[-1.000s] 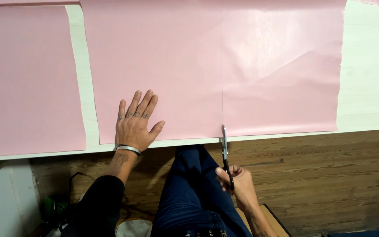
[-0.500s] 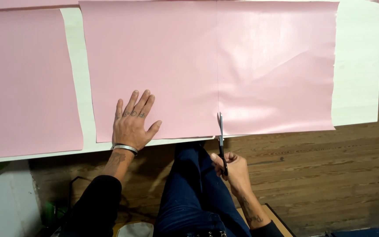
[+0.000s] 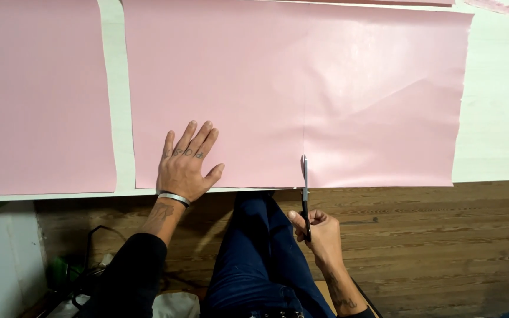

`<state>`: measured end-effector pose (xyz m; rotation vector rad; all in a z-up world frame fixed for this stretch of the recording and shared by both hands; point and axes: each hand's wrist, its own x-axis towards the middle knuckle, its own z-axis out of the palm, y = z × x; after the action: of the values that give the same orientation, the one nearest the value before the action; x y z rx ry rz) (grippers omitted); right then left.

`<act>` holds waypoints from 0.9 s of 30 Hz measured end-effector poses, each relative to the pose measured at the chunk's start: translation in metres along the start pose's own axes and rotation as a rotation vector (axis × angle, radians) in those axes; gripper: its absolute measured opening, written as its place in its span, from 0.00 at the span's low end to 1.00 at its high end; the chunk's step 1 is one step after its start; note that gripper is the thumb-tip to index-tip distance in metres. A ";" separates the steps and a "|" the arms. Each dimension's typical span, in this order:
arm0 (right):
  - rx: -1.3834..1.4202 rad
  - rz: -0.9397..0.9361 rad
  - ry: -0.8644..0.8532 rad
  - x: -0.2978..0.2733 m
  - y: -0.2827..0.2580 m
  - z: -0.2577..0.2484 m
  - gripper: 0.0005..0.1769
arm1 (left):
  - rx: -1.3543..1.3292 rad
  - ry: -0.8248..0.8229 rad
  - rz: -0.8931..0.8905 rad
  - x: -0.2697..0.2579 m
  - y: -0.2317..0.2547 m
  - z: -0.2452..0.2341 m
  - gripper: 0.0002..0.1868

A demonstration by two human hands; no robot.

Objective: Cutting rectangular pieces of pink leather-like material from a roll using scissors and a ruler.

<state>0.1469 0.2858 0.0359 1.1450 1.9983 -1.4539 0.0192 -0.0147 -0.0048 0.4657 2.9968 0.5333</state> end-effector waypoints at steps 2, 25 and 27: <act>0.010 -0.004 0.002 0.000 0.002 0.000 0.27 | 0.001 -0.001 -0.004 -0.001 0.000 0.000 0.40; 0.082 0.037 0.015 -0.004 -0.005 0.007 0.25 | 0.028 -0.027 0.023 -0.001 -0.001 0.001 0.39; 0.076 0.028 0.018 -0.002 -0.005 0.008 0.25 | 0.004 0.007 0.029 -0.001 -0.002 0.004 0.39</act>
<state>0.1425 0.2774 0.0373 1.2165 1.9463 -1.5221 0.0198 -0.0150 -0.0091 0.5087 3.0024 0.5324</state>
